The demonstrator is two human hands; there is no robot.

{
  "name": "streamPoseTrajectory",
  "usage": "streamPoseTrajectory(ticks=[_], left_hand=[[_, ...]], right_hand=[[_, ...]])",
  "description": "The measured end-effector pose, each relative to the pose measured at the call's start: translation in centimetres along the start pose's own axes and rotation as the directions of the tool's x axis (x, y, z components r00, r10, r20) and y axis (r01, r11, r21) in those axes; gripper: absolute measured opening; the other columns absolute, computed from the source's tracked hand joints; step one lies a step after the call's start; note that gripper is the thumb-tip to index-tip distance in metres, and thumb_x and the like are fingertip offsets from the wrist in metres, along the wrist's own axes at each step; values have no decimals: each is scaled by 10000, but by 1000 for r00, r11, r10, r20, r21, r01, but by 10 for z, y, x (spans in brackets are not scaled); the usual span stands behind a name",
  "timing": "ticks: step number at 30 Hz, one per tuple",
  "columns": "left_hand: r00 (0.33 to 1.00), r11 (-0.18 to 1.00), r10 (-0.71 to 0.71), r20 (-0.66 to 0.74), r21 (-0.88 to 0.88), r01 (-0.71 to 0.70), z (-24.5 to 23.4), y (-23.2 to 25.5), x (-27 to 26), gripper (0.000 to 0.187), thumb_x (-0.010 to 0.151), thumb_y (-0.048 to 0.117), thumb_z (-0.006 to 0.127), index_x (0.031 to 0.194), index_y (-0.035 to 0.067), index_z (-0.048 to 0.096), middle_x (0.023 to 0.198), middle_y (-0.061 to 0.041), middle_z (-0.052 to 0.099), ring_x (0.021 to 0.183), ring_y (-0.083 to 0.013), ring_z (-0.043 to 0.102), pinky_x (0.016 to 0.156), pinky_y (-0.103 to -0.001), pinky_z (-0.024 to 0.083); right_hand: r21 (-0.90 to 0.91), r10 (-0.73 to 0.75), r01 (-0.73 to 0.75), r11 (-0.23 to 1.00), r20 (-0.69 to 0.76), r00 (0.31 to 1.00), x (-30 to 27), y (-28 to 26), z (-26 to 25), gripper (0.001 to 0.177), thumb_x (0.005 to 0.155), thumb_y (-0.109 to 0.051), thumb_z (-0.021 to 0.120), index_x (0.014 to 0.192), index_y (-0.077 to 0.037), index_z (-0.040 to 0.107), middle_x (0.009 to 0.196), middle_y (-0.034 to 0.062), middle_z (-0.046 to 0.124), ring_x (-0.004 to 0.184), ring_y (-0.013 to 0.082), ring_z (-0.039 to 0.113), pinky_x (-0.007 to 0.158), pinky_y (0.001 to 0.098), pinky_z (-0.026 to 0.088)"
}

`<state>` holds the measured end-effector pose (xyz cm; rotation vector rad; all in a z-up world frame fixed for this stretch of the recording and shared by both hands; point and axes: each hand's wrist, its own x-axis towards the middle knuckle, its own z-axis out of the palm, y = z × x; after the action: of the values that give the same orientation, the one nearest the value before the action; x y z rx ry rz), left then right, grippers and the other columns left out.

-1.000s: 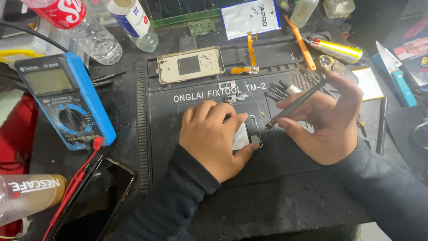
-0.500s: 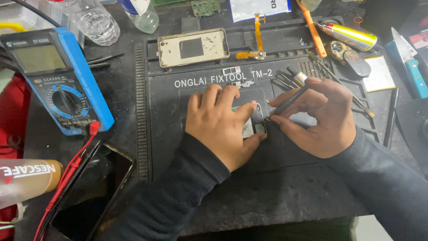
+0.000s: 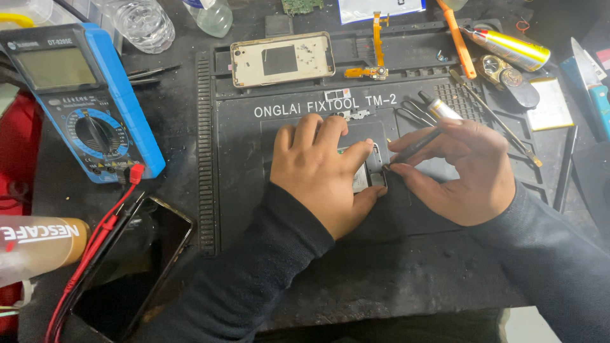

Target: The person uses tweezers to manipulate small components and connectors on the internal circuit board of a disassembled smartphone. They lift and reposition a ribbon cable, then use a screwdriver to tighten screws on the device's frame.

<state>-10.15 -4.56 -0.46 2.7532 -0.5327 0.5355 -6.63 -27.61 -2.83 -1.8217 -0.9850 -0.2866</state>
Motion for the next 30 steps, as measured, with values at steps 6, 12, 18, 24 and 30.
streamPoseTrajectory(ticks=[6, 12, 18, 24, 30], left_hand=[[1000, 1000, -8, -24, 0, 8, 4, 1, -3, 505, 712, 684, 765, 1005, 280, 685, 1093, -63, 603, 999, -337, 514, 759, -489, 391], [997, 999, 30, -77, 33, -27, 1, -1, -3, 551, 624, 690, 881, 958, 276, 736, 1026, -59, 606, 932, -330, 530, 722, -475, 414], [999, 1000, -24, 25, 14, 24, 5, 1, -2, 529, 653, 675, 852, 997, 282, 771, 1051, -84, 627, 1023, -373, 541, 802, -507, 422], [998, 999, -22, 52, -41, 24, 11, -1, -4, 520, 697, 658, 812, 1037, 269, 761, 1147, -100, 629, 1101, -406, 530, 913, -565, 399], [998, 1000, -25, 56, 5, 25, 7, 1, -3, 480, 705, 677, 791, 961, 271, 767, 1109, -101, 640, 1086, -396, 547, 880, -545, 412]], right_hand=[[-219, 47, -21, 975, 113, 993, 12, -17, -22, 531, 988, 38, 680, 1443, -134, 468, 1185, 108, 753, 803, 174, 749, 794, 311, 583], [-846, 526, 228, 481, 487, 697, 77, -60, -33, 480, 1032, -655, 502, 842, -215, 513, 642, -56, 595, 644, 214, 636, 596, 413, 492], [-944, 889, 88, 319, 330, 316, 122, -101, -14, 237, 1075, -422, 417, 995, -232, 534, 895, -51, 680, 835, 259, 694, 696, 458, 493], [-928, 821, 197, 316, 372, 434, 105, -92, -16, 147, 1014, -402, 502, 1047, -269, 554, 988, -36, 645, 964, 264, 691, 720, 489, 549], [-906, 705, 346, 242, 409, 579, 88, -80, -12, 342, 1033, -571, 473, 1022, -247, 582, 900, -19, 651, 815, 285, 737, 642, 462, 555]])
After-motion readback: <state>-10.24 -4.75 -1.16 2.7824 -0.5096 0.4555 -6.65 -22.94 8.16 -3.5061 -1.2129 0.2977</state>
